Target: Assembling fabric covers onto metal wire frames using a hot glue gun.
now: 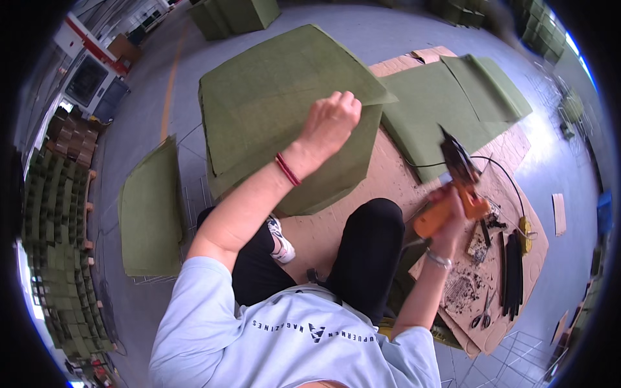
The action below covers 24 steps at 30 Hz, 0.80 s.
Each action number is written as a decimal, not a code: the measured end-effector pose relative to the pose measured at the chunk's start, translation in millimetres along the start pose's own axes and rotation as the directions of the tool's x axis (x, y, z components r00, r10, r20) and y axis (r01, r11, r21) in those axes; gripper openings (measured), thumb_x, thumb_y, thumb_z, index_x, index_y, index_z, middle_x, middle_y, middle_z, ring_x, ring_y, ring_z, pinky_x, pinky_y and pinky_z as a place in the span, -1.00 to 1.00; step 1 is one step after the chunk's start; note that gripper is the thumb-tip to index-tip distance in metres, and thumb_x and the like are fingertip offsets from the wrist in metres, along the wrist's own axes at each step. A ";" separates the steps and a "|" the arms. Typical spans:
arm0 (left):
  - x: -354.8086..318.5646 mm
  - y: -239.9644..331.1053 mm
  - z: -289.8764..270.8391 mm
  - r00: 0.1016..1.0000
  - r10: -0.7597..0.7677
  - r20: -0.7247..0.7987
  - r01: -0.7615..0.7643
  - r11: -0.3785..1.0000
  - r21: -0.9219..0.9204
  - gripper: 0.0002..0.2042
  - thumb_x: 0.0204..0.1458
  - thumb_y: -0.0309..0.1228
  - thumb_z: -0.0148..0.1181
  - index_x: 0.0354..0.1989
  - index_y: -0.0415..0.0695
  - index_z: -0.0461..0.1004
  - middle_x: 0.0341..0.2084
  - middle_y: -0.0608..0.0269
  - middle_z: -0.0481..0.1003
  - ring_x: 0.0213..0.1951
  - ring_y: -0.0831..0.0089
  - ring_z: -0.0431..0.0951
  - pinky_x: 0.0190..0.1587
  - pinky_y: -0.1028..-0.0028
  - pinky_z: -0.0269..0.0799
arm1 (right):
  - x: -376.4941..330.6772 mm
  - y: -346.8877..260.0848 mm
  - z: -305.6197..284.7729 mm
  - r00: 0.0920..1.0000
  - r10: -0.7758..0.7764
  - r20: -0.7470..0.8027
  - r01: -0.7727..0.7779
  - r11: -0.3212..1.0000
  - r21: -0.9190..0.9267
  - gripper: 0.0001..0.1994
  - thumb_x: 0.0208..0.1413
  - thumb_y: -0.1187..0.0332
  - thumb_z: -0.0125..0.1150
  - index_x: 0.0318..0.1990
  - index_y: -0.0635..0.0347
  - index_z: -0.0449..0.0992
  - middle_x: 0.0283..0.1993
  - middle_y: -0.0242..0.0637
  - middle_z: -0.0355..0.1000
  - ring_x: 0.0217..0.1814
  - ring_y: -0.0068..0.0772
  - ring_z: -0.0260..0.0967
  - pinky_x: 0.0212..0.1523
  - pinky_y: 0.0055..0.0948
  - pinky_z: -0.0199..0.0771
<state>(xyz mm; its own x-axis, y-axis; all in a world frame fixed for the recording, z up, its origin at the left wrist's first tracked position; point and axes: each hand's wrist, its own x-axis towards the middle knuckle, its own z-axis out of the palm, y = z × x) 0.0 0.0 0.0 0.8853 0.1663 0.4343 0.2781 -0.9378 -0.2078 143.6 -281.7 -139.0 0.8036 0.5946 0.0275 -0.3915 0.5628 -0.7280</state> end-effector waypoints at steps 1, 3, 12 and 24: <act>-6.6 8.7 -0.4 0.998 -0.005 -0.057 0.005 1.000 -0.008 -0.86 -0.14 -0.62 0.18 -0.36 -0.22 0.47 -0.37 0.18 0.48 -0.25 0.38 0.52 -0.35 0.54 0.52 | -10.4 -12.7 -13.8 0.999 -0.022 -0.033 0.024 0.999 0.040 -0.73 0.17 0.25 0.12 -0.12 0.28 0.40 -0.26 -0.18 0.46 -0.21 -0.29 0.44 -0.02 -0.21 0.43; -30.3 -3.2 -4.3 0.977 0.048 -0.208 -0.059 0.997 -0.044 -0.90 -0.13 -0.59 0.18 -0.40 -0.21 0.44 -0.45 0.24 0.43 -0.35 0.40 0.47 -0.42 0.51 0.49 | -42.6 -6.5 -23.3 0.974 -0.173 -0.144 0.171 0.985 -0.027 -0.74 0.21 0.25 0.06 -0.10 0.28 0.40 -0.24 -0.19 0.46 -0.21 -0.32 0.44 -0.06 -0.26 0.45; -218.0 -12.1 48.4 0.731 -0.620 0.286 0.594 0.372 -0.713 -0.87 0.05 -0.45 0.21 -0.33 -0.27 0.58 -0.43 0.16 0.56 -0.40 0.39 0.55 -0.30 0.45 0.47 | -135.3 -53.7 -106.9 0.595 -0.463 -0.657 0.377 0.883 -0.280 -0.73 0.10 0.26 0.26 -0.06 0.07 0.44 -0.16 -0.46 0.46 -0.14 -0.56 0.43 -0.11 -0.52 0.47; -286.6 -64.6 74.0 0.304 -0.787 0.537 0.712 -0.187 -0.677 -0.77 0.16 -0.26 0.14 -0.29 -0.20 0.51 -0.49 0.35 0.50 -0.47 0.65 0.46 -0.44 0.67 0.36 | -106.3 -39.4 -114.8 0.701 -0.287 -0.652 0.321 0.944 -0.071 -0.60 0.12 0.08 0.21 -0.06 0.20 0.42 -0.21 -0.19 0.50 -0.16 -0.26 0.50 -0.05 -0.27 0.51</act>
<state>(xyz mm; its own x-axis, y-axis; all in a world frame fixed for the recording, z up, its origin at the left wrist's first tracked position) -244.1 35.5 -176.0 0.2510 0.9520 -0.1752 0.3260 0.0872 0.9413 125.1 -433.0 -191.9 0.9686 -0.1192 -0.2183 -0.0800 0.6816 -0.7274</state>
